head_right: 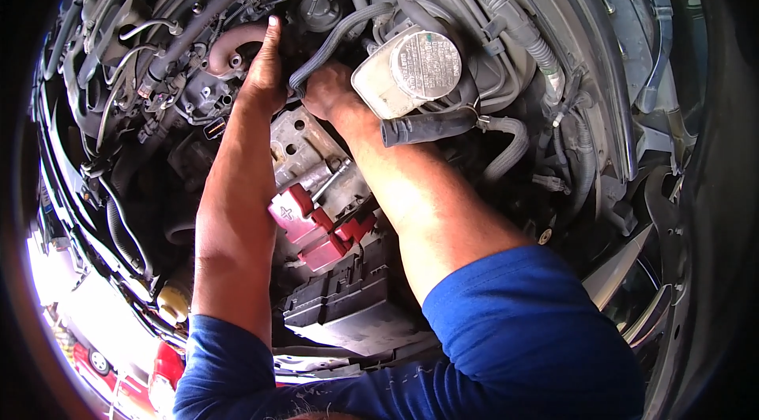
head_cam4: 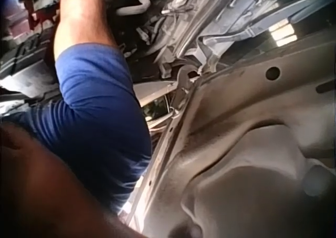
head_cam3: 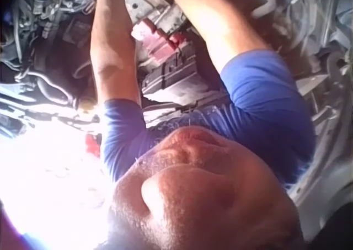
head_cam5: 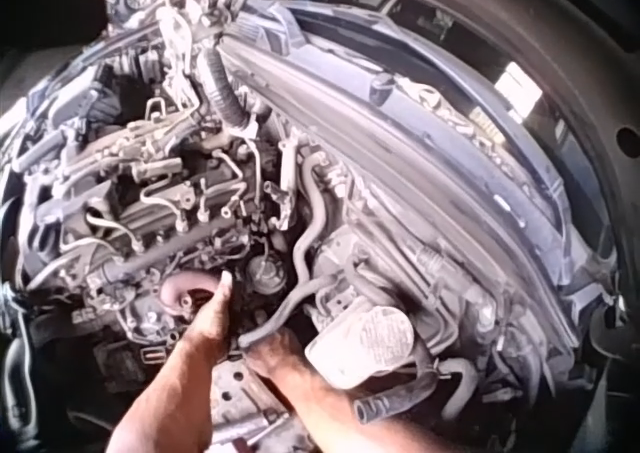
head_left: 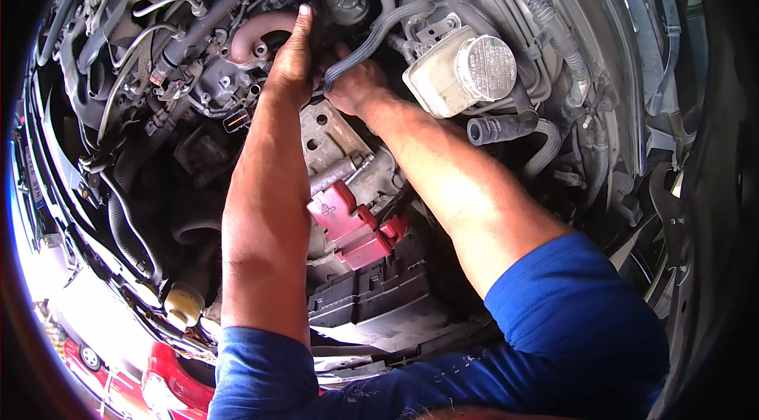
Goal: Installing a manifold component onto an internal combustion engine.
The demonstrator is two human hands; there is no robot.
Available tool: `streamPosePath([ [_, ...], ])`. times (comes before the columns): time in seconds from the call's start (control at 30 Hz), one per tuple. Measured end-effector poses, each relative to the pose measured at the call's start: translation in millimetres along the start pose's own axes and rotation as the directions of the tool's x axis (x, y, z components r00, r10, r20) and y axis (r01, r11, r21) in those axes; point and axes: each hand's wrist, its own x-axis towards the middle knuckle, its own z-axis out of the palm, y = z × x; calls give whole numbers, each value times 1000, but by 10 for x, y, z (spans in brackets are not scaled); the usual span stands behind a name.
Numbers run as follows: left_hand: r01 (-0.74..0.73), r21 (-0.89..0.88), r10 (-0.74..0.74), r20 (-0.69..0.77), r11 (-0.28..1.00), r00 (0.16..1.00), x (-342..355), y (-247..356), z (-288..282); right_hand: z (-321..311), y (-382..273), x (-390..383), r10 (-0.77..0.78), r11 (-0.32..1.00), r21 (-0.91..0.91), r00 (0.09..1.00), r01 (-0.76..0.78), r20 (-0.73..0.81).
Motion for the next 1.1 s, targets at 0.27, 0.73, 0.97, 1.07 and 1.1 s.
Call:
streamPosePath([
  [0.27, -164, -68, 157, -92, 984, 983, -80, -17, 61, -79, -79, -60, -107, 992, -60, 994, 107, 1],
  [0.73, -49, 3, 49, -71, 999, 996, -46, 32, 72, -44, -45, -2, -60, 992, -107, 996, 66, 60],
  [0.97, -80, 5, 80, -75, 997, 994, 12, 37, -39, -36, -73, -22, -117, 990, -79, 993, 115, -18],
  [1.07, 3, 29, -3, -5, 1000, 1000, 46, 23, -3, -23, -13, 14, -64, 998, -11, 998, 64, 2],
  [1.1, -49, 26, 50, -31, 998, 998, 57, -13, 40, -21, 25, 27, -53, 997, -49, 998, 54, 24],
])
